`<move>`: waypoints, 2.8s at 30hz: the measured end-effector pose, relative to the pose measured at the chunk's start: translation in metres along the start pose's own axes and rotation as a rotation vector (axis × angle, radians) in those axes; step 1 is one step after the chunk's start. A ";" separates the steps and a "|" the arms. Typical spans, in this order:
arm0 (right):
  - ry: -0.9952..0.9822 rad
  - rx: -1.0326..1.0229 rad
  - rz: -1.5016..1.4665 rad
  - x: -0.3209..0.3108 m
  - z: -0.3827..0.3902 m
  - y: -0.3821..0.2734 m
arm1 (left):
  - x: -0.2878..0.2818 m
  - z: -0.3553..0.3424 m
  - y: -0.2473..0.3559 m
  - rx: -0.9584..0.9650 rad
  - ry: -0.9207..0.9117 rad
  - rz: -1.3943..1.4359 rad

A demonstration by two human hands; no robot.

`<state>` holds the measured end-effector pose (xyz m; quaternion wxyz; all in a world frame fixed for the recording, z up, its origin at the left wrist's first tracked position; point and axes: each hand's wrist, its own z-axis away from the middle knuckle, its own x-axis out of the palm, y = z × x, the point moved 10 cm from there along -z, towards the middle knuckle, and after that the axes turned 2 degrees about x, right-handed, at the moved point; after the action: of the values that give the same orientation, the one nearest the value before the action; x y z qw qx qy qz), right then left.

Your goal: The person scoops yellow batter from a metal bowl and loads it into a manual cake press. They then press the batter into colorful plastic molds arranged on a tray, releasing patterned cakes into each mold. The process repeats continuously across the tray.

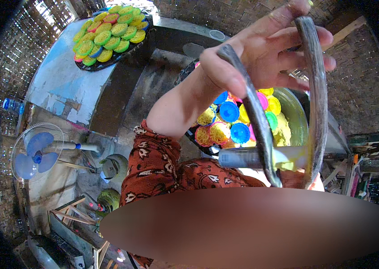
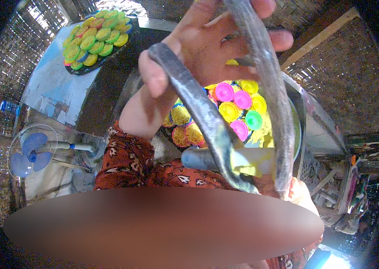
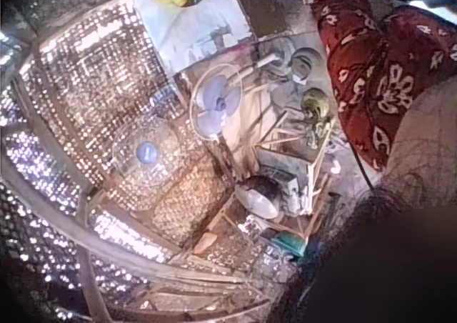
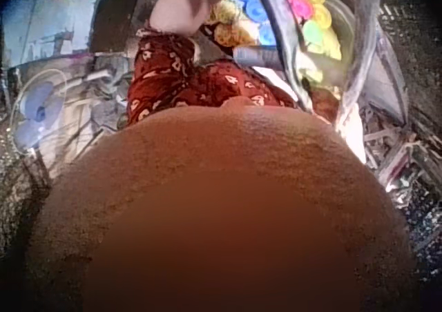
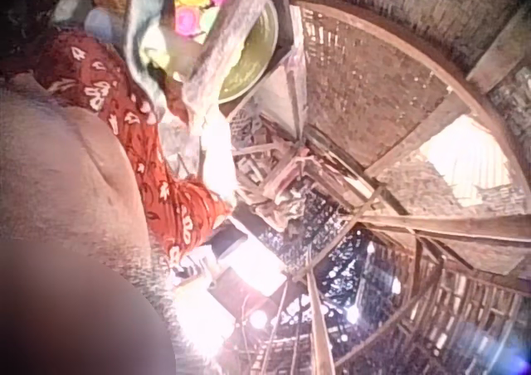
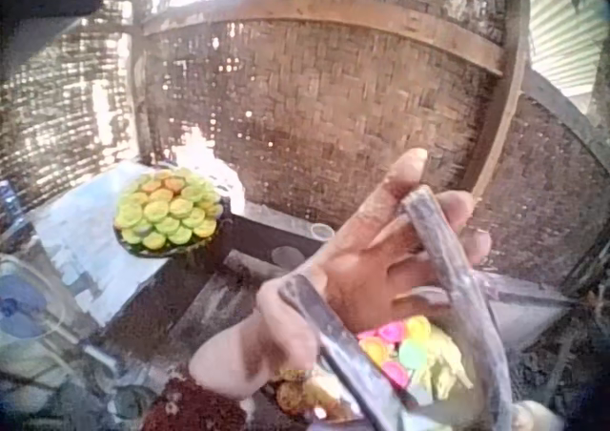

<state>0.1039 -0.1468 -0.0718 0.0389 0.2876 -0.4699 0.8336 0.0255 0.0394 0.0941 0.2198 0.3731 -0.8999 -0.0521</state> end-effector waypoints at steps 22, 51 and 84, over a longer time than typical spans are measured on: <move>0.645 0.270 0.278 -0.061 0.016 -0.019 | -0.179 0.127 -0.034 0.133 0.766 0.235; 0.661 0.263 0.588 -0.066 -0.010 -0.037 | -0.187 0.152 -0.001 0.154 0.935 0.049; 0.417 -0.296 0.611 -0.077 0.057 -0.021 | -0.154 0.120 -0.069 -0.555 0.786 -0.456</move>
<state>0.2005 -0.1654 -0.0729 -0.0753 -0.0495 -0.6311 0.7704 0.1144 0.0881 -0.0866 0.6140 0.4785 -0.5980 -0.1909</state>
